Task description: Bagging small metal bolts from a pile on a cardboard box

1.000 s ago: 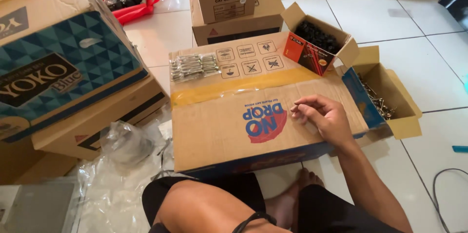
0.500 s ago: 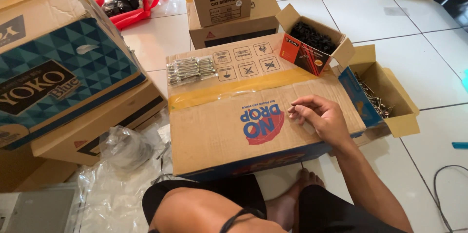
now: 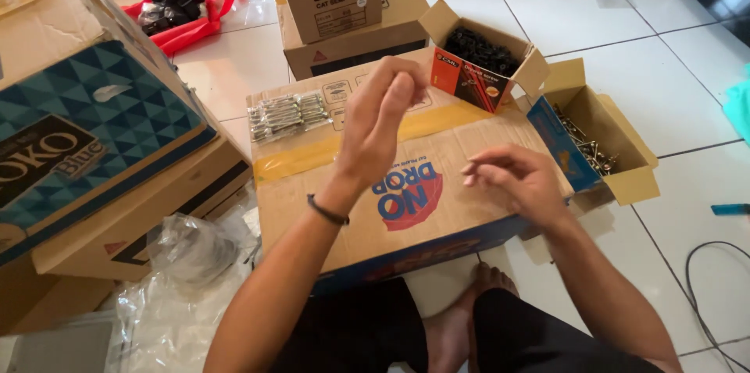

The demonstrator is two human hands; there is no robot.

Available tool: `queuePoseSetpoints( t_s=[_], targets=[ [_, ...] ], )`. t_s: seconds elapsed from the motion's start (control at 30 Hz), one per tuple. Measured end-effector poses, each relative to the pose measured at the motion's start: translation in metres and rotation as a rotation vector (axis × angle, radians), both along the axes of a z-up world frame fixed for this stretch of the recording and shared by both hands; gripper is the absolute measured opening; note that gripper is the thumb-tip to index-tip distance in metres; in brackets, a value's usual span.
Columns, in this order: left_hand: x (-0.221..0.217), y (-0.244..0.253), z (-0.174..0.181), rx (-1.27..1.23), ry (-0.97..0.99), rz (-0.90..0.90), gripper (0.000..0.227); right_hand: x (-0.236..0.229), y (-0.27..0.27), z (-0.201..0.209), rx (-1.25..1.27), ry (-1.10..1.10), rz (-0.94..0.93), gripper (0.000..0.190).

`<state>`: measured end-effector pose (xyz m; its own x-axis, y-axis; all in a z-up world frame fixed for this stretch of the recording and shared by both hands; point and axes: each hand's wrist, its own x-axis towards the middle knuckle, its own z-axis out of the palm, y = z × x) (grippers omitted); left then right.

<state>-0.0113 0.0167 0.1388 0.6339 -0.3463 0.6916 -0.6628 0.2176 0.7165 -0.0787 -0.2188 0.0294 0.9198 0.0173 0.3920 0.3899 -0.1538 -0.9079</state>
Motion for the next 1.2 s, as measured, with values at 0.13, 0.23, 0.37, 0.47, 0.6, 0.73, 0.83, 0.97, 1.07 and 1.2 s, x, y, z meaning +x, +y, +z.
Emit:
queuePoseSetpoints(
  t_s=[0.13,0.23,0.37,0.47,0.6,0.73,0.83,0.97,1.07,1.2],
  targets=[
    [0.057,-0.001,-0.057,0.244,-0.112,0.345,0.033,-0.001,-0.047,0.018,-0.084,-0.081,-0.311,0.011],
    [0.074,0.004,-0.094,0.379,-0.205,0.446,0.026,0.015,-0.106,0.018,-0.246,0.072,-0.518,0.013],
    [0.078,0.006,-0.115,0.434,-0.196,0.485,0.026,0.033,-0.161,-0.018,-0.318,0.389,-0.714,0.013],
    [0.081,0.004,-0.11,0.441,-0.17,0.463,0.028,0.054,-0.195,-0.052,-0.715,0.449,-0.734,0.02],
    [0.078,0.006,-0.111,0.414,-0.145,0.449,0.024,0.073,-0.214,-0.089,-1.105,0.736,-0.616,0.035],
    [0.079,0.009,-0.109,0.414,-0.114,0.46,0.025,0.076,-0.204,-0.082,-1.233,0.886,-0.521,0.054],
    [0.082,0.01,-0.116,0.387,-0.124,0.463,0.027,0.075,-0.201,-0.077,-1.293,0.962,-0.498,0.049],
    [0.08,0.012,-0.115,0.386,-0.086,0.471,0.026,0.074,-0.19,-0.069,-1.304,0.954,-0.486,0.049],
    [0.081,0.011,-0.114,0.384,-0.093,0.451,0.026,0.07,-0.174,-0.054,-1.255,0.998,-0.502,0.057],
    [0.081,0.011,-0.115,0.394,-0.077,0.45,0.028,0.071,-0.175,-0.058,-1.253,1.026,-0.519,0.055]
  ],
)
